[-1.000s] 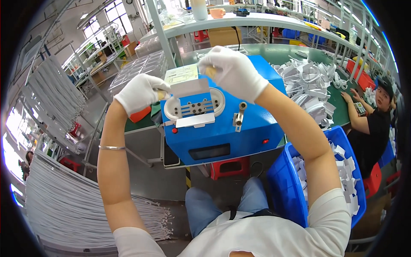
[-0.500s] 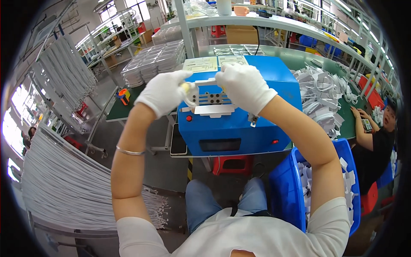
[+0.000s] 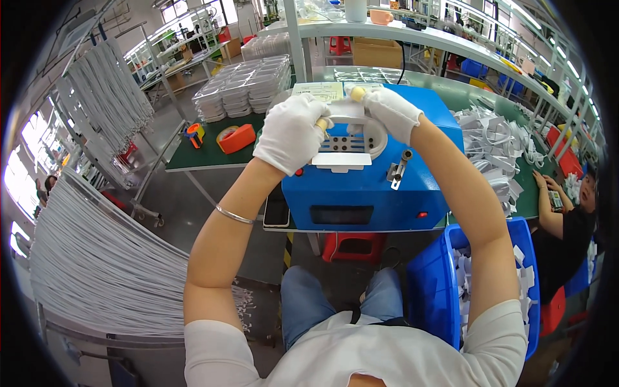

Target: Use a benchtop machine to process electrical cable segments and organize the finished parts into bins.

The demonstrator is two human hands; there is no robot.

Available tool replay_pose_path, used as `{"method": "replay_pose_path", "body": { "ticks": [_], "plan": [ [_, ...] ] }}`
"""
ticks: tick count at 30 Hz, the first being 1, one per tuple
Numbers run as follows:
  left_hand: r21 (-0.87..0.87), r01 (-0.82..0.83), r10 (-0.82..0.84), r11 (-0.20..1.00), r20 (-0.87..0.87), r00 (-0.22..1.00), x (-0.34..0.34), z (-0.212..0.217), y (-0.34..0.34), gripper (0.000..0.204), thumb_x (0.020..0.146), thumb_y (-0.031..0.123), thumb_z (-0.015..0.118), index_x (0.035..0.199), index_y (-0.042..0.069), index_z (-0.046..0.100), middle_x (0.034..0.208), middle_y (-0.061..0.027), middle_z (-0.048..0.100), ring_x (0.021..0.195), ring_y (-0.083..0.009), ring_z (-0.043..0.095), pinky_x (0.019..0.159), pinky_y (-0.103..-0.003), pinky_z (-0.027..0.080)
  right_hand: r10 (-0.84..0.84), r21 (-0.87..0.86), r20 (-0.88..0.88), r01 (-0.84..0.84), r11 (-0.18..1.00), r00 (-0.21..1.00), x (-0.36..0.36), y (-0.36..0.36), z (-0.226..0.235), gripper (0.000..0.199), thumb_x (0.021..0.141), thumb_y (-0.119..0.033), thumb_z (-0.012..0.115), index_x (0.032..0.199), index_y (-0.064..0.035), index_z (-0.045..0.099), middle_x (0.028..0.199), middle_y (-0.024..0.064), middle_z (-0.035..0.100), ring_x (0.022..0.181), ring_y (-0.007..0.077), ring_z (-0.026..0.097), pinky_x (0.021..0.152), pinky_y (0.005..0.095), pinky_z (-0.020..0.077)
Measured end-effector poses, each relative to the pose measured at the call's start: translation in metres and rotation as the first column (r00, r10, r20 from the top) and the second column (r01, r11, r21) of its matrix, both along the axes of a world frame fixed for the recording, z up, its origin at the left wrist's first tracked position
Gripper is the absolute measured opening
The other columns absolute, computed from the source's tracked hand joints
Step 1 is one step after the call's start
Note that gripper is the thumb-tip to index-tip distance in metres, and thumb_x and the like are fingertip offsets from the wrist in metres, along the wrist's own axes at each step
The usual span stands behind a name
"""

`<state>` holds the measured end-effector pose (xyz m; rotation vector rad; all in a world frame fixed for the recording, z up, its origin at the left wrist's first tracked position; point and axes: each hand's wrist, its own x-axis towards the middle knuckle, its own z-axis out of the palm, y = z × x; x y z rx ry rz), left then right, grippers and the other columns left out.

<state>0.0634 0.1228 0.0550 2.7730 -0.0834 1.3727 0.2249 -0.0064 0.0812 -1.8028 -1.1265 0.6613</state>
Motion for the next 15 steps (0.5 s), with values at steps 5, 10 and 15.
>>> {"method": "replay_pose_path", "body": {
  "ticks": [5, 10, 15],
  "plan": [
    [0.022, -0.003, 0.003, 1.000, 0.005, 1.000, 0.001, 0.001, 0.000, 0.016, 0.074, 0.009, 0.068, 0.089, 0.006, 0.064, 0.087, -0.0125, 0.061, 0.088, -0.0312, 0.058, 0.078, -0.039, 0.047, -0.023, 0.251, 0.085, 0.001, 0.968, 0.996, -0.022, -0.002, 0.000, 0.016, 0.089, -0.011, 0.056, 0.097, 0.0005, 0.065, 0.089, 0.0082, 0.064, 0.083, 0.0144, 0.059, 0.075, 0.0274, 0.0499],
    [-0.057, -0.129, 0.128, 0.990, -0.024, 0.991, 0.007, 0.009, -0.001, 0.028, 0.075, 0.011, 0.068, 0.101, 0.005, 0.062, 0.089, -0.0156, 0.064, 0.095, -0.0313, 0.060, 0.084, -0.039, 0.047, -0.057, 0.330, 0.472, -0.116, 0.937, 0.879, -0.024, -0.006, -0.010, 0.007, 0.081, -0.003, 0.064, 0.088, -0.0019, 0.066, 0.081, 0.0066, 0.062, 0.073, 0.0163, 0.055, 0.070, 0.0281, 0.0485],
    [-0.159, -0.093, 0.038, 0.983, -0.318, 0.947, 0.005, 0.011, 0.001, 0.031, 0.073, 0.008, 0.070, 0.102, 0.005, 0.059, 0.090, -0.0183, 0.064, 0.090, -0.0352, 0.061, 0.081, -0.042, 0.048, -0.080, 0.362, 0.708, -0.264, 0.894, 0.702, -0.018, -0.007, -0.007, 0.012, 0.077, 0.001, 0.065, 0.087, -0.0034, 0.066, 0.080, 0.0101, 0.061, 0.072, 0.0217, 0.056, 0.069, 0.0292, 0.0483]
  ]
}}
